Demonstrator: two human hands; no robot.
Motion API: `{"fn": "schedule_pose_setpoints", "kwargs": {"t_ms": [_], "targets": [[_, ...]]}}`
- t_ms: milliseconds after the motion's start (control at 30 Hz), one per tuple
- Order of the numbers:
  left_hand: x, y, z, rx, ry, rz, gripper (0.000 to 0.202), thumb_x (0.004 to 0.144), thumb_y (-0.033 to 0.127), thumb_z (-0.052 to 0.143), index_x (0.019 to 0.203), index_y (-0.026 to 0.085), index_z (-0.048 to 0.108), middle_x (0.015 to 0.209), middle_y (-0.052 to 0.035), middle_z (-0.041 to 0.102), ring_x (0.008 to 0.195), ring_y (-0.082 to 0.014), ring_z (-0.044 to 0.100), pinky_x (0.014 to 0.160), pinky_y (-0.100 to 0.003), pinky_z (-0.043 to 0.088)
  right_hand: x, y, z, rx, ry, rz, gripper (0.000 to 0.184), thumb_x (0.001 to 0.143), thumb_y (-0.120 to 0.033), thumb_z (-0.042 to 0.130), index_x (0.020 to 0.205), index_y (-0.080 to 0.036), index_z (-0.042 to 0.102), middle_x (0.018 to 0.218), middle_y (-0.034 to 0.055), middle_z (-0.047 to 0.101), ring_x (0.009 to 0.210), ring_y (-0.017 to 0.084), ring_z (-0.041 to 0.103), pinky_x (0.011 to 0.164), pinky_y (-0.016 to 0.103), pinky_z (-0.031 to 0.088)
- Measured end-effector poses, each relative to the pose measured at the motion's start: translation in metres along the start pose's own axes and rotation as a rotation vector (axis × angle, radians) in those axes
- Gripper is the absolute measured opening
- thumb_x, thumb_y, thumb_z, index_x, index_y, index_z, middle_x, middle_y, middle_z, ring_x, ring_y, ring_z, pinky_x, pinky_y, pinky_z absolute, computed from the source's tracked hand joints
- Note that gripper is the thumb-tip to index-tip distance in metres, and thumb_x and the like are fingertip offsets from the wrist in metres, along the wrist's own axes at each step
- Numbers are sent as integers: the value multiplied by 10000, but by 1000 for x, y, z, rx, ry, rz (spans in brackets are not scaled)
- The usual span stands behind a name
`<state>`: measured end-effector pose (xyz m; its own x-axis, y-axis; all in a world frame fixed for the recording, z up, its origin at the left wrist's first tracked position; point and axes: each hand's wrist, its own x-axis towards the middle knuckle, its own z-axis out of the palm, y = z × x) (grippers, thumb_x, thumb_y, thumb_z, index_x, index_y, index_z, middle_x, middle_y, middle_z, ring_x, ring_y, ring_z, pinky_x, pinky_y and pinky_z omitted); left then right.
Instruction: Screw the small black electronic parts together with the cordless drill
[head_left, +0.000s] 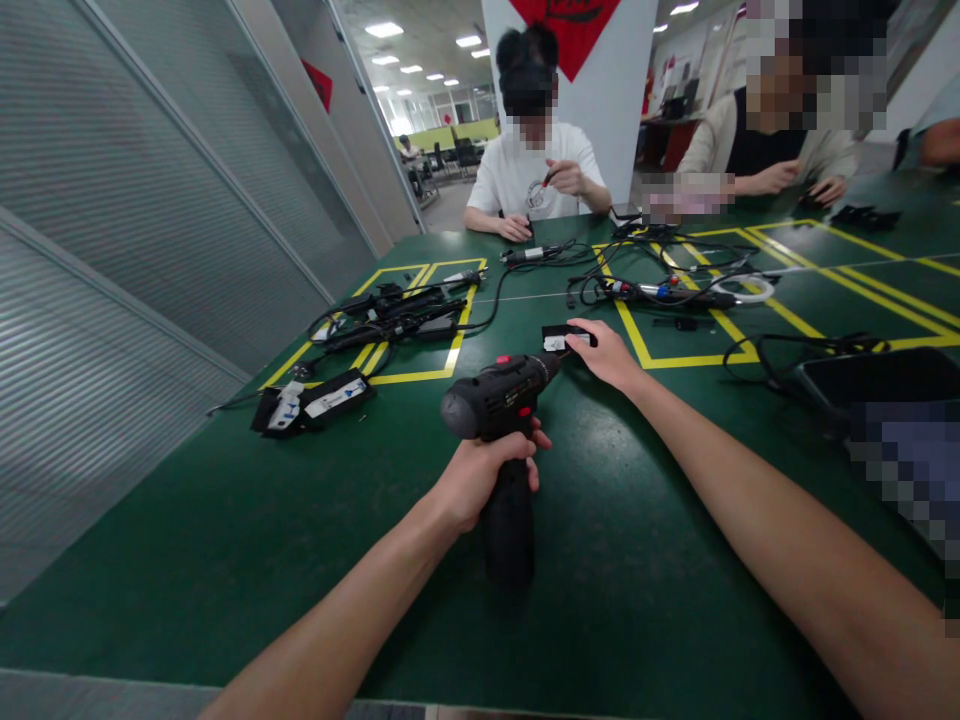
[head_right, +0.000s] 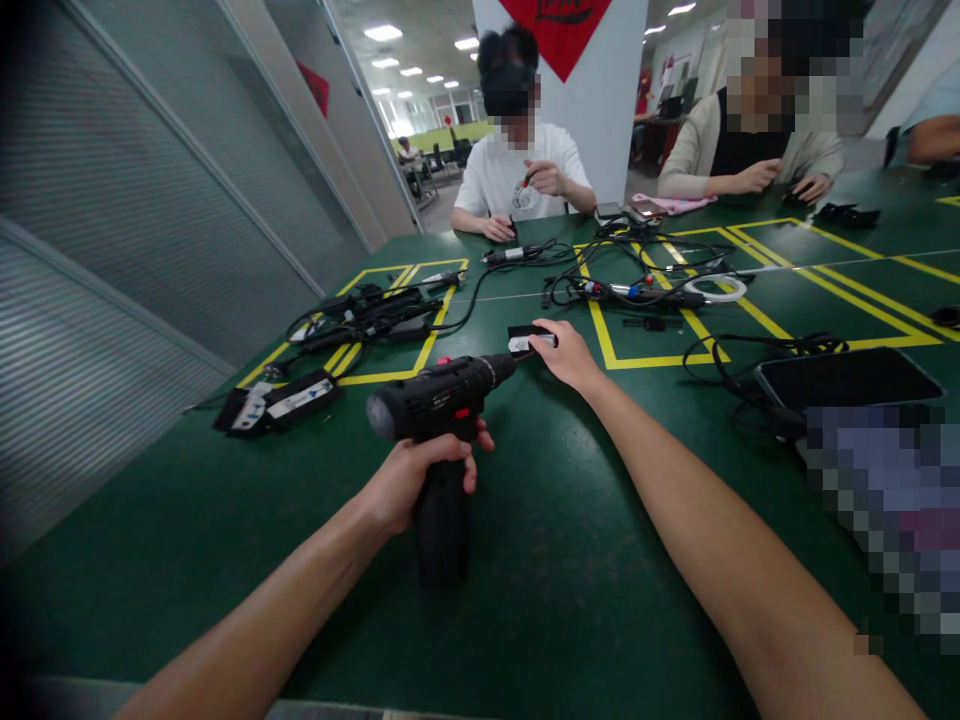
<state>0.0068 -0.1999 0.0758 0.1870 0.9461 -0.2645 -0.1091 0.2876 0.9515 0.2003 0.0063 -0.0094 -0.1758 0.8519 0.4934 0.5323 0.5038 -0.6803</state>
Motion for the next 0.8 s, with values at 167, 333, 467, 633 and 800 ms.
{"fn": "schedule_pose_setpoints", "kwargs": {"t_ms": [167, 333, 467, 633, 800], "targets": [[0, 0, 0, 8, -1, 7, 307, 693, 221, 602, 983, 127, 566, 940, -79, 643, 526, -111, 573, 533, -261, 438, 0, 1, 0, 4, -8, 6, 383, 866, -374, 537, 1204, -227, 639, 1152, 81, 624, 1051, 231, 594, 951, 379, 438], [0, 0, 0, 15, 2, 14, 276, 705, 213, 592, 963, 120, 560, 918, -70, 629, 521, -108, 571, 538, -260, 434, -1, 0, -1, 1, -12, 9, 395, 869, -378, 533, 1217, -217, 631, 1168, 85, 614, 1065, 227, 587, 957, 367, 430], [2, -1, -2, 8, -5, 18, 255, 706, 210, 588, 945, 127, 559, 892, -52, 620, 519, -105, 570, 540, -258, 430, -1, -1, -3, -6, -26, 14, 401, 873, -377, 527, 1226, -214, 628, 1163, 90, 613, 1064, 232, 586, 955, 373, 430], [4, -2, -6, -21, -12, 12, 250, 693, 204, 586, 931, 133, 560, 846, -33, 599, 513, -101, 567, 524, -246, 419, -1, -2, -6, -13, -52, 22, 421, 872, -364, 526, 1256, -215, 613, 1161, 92, 608, 1023, 233, 595, 926, 373, 444], [6, -3, -7, -29, -22, 1, 249, 692, 210, 603, 923, 133, 553, 805, -18, 566, 515, -105, 569, 514, -238, 417, -1, -4, -9, -27, -71, 21, 430, 869, -346, 522, 1262, -195, 612, 1145, 102, 608, 1000, 235, 595, 924, 375, 443]]}}
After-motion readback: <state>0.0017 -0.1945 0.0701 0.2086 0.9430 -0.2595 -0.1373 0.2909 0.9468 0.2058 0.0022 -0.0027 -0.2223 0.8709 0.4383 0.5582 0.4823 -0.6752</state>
